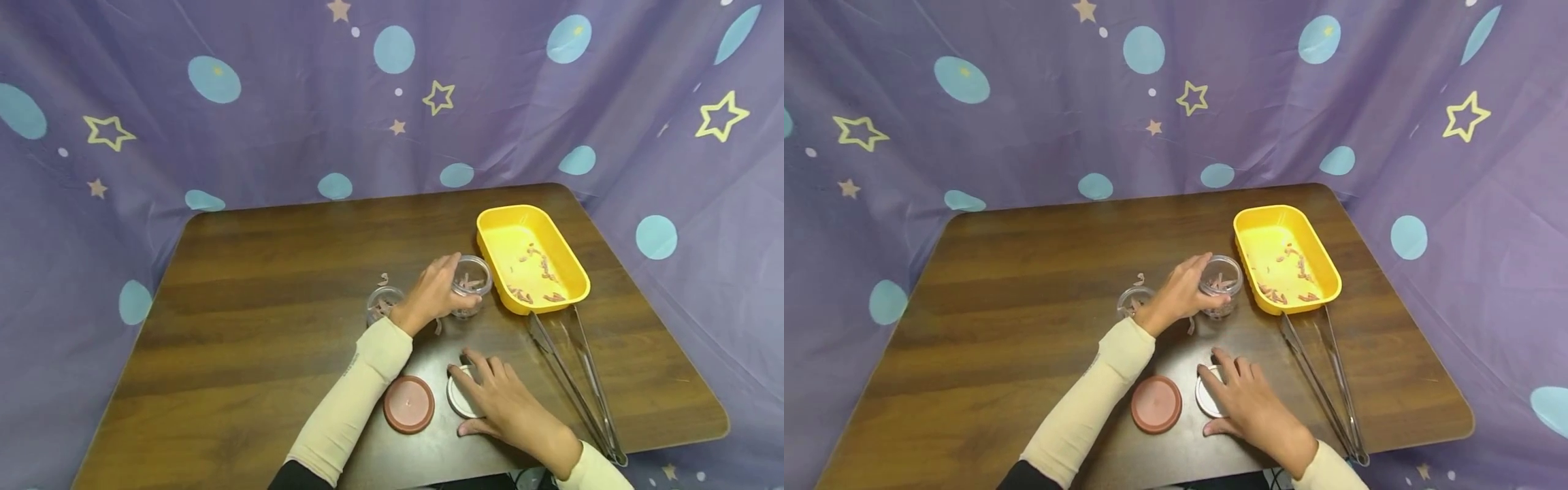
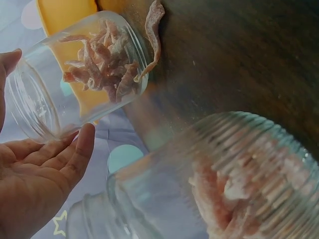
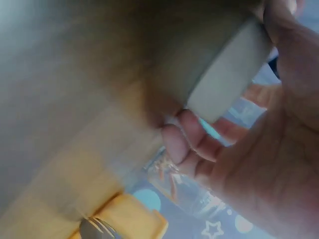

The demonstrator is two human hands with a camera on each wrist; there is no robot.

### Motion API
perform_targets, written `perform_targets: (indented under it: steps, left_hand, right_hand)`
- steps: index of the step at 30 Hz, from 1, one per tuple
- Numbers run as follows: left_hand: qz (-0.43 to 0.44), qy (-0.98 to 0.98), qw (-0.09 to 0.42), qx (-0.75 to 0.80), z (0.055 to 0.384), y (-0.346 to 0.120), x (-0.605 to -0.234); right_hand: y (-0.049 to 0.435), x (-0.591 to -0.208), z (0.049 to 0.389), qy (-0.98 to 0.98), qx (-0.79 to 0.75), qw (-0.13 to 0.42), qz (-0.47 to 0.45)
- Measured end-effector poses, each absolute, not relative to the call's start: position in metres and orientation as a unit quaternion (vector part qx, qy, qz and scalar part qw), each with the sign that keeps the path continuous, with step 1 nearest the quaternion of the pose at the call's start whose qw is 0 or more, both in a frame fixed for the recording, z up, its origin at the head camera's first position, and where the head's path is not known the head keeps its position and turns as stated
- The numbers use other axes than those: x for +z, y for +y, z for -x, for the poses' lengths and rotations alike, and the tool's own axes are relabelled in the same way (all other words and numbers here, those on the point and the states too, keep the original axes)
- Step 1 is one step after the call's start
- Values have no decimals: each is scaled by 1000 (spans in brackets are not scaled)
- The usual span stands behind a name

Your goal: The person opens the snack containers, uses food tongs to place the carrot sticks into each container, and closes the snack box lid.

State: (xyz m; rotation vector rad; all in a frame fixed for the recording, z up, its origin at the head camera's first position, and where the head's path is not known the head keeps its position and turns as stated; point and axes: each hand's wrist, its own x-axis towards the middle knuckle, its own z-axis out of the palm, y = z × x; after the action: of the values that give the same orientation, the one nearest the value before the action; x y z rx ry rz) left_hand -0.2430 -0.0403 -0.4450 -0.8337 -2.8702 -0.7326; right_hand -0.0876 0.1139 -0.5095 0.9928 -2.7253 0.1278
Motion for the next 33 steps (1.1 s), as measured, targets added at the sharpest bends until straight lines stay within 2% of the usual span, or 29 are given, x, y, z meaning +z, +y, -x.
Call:
perform_targets:
  steps: [4,10,17,25,33]
  left_hand:
    - [279,-930,47,-235,245,-41,-439]
    - [290,-930,57,-220,245,-41,-436]
    - [280,-932,57,-221,244,-44,-437]
    - [277,-934,72,-216,242,-48,-442]
    - [277,-935,59,-213,237,-48,-446]
  right_hand:
    - [114,-511,89,-924,7,152,-352]
    - [113,-511,88,-921,38,165,-349]
    - [119,-486,92,-945,62,140,-290]
    - [131,-432,132,-941,79,187,-270]
    - [128,-406,180,-947,86,172,-258]
